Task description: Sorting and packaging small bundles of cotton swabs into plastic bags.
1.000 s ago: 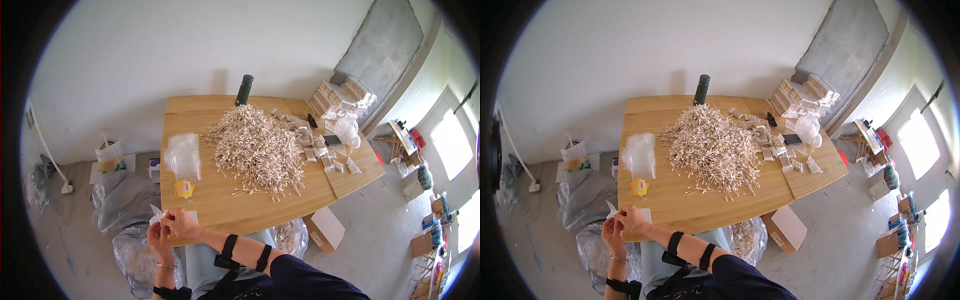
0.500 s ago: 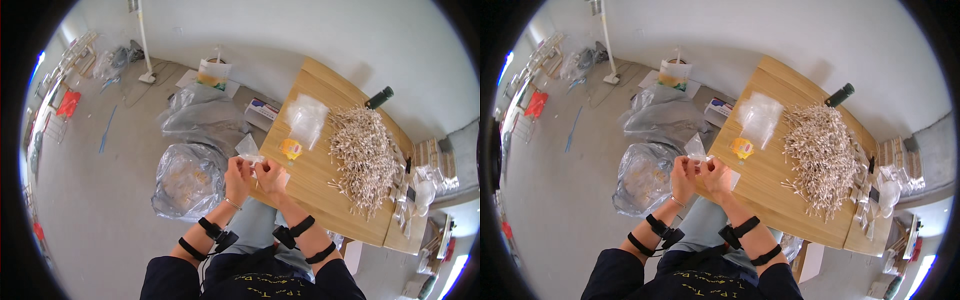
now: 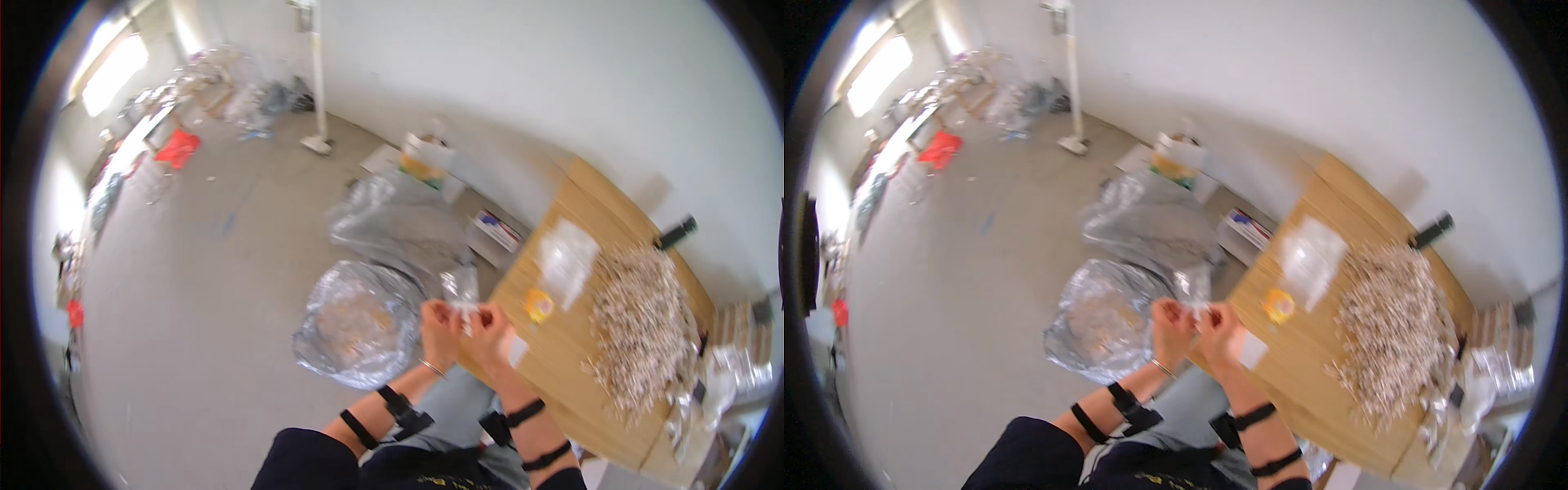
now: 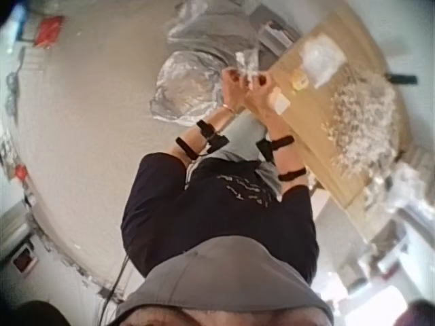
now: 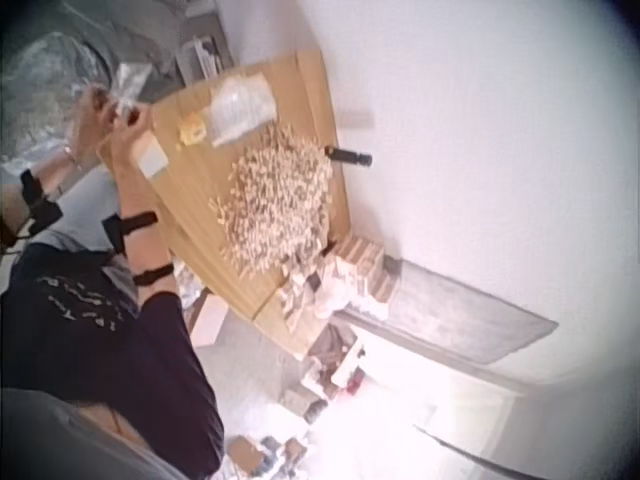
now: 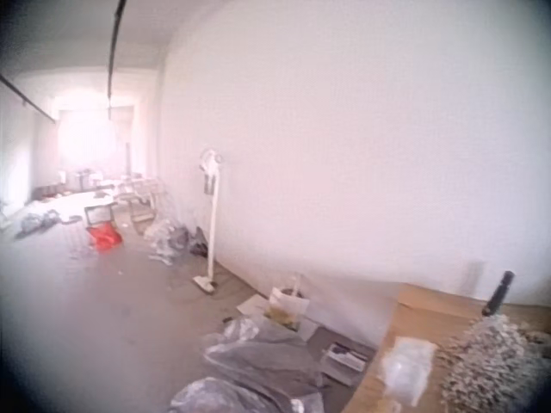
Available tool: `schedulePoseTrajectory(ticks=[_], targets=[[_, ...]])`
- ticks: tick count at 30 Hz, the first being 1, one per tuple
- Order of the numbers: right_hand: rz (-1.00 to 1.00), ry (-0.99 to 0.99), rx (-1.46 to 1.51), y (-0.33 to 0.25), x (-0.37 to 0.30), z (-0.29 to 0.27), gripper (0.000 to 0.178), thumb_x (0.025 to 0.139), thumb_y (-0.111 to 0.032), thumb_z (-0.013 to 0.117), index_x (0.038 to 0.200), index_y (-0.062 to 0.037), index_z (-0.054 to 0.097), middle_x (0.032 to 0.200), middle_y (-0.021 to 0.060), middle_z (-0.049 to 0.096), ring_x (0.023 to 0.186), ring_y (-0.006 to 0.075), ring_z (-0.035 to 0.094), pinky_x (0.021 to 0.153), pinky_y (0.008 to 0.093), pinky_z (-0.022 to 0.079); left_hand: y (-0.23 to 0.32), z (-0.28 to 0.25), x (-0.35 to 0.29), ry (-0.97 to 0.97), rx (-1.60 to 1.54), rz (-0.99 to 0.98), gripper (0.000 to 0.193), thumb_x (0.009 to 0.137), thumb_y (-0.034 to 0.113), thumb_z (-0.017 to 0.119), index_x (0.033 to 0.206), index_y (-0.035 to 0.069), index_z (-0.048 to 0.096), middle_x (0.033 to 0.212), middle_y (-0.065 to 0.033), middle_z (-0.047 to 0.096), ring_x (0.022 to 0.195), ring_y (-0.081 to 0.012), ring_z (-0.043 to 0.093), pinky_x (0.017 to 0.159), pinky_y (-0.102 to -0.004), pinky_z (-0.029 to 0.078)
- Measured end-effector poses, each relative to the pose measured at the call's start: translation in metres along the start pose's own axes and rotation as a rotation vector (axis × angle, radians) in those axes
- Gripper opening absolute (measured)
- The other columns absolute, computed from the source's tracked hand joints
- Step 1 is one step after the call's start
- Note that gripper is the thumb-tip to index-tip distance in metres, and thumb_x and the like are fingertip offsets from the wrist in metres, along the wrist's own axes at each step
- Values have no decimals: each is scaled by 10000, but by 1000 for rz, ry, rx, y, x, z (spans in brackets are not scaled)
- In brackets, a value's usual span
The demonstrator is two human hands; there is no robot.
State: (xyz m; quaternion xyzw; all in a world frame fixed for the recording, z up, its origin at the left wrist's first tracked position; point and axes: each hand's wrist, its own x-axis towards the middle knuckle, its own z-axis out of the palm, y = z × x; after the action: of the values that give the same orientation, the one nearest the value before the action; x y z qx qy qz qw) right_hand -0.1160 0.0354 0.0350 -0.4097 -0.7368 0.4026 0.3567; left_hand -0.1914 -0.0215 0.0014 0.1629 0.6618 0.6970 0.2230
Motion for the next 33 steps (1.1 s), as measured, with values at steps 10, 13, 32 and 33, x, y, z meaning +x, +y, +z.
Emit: schedulePoseTrajectory(ticks=[10, 13, 32, 33], targets=[[-234, -26, -146, 11, 2, 14, 53, 788, -79, 664, 800, -40, 630, 743, 99, 634, 613, 236, 626, 549, 340, 508, -6, -12, -10, -7, 3, 37, 171, 940, 37, 514, 1055, -6, 395, 899, -147, 653, 776, -191, 679, 646, -288, 529], [-385, -12, -286, 10, 6, 13, 47, 764, -68, 671, 775, -54, 628, 741, 87, 626, 630, 250, 626, 556, 353, 505, -11, -12, -9, -58, 81, 78, 187, 941, 13, 496, 1073, -1, 364, 895, -135, 636, 754, -163, 662, 652, -273, 544], [-293, -192, -294, 53, 57, 26, 103, 763, -143, 661, 740, -92, 574, 746, 51, 618, 774, 279, 594, 692, 402, 484, -38, -13, 37, -71, -312, -434, 307, 983, 315, 515, 1077, 24, 537, 1012, -80, 640, 911, -166, 618, 794, -280, 500], [-291, -190, -294, 55, 56, 28, 103, 763, -143, 661, 740, -92, 574, 746, 51, 618, 774, 279, 594, 692, 402, 484, -35, -8, 36, -78, -375, -472, 306, 987, 318, 504, 1072, 28, 549, 1008, -72, 638, 898, -164, 618, 791, -283, 501]])
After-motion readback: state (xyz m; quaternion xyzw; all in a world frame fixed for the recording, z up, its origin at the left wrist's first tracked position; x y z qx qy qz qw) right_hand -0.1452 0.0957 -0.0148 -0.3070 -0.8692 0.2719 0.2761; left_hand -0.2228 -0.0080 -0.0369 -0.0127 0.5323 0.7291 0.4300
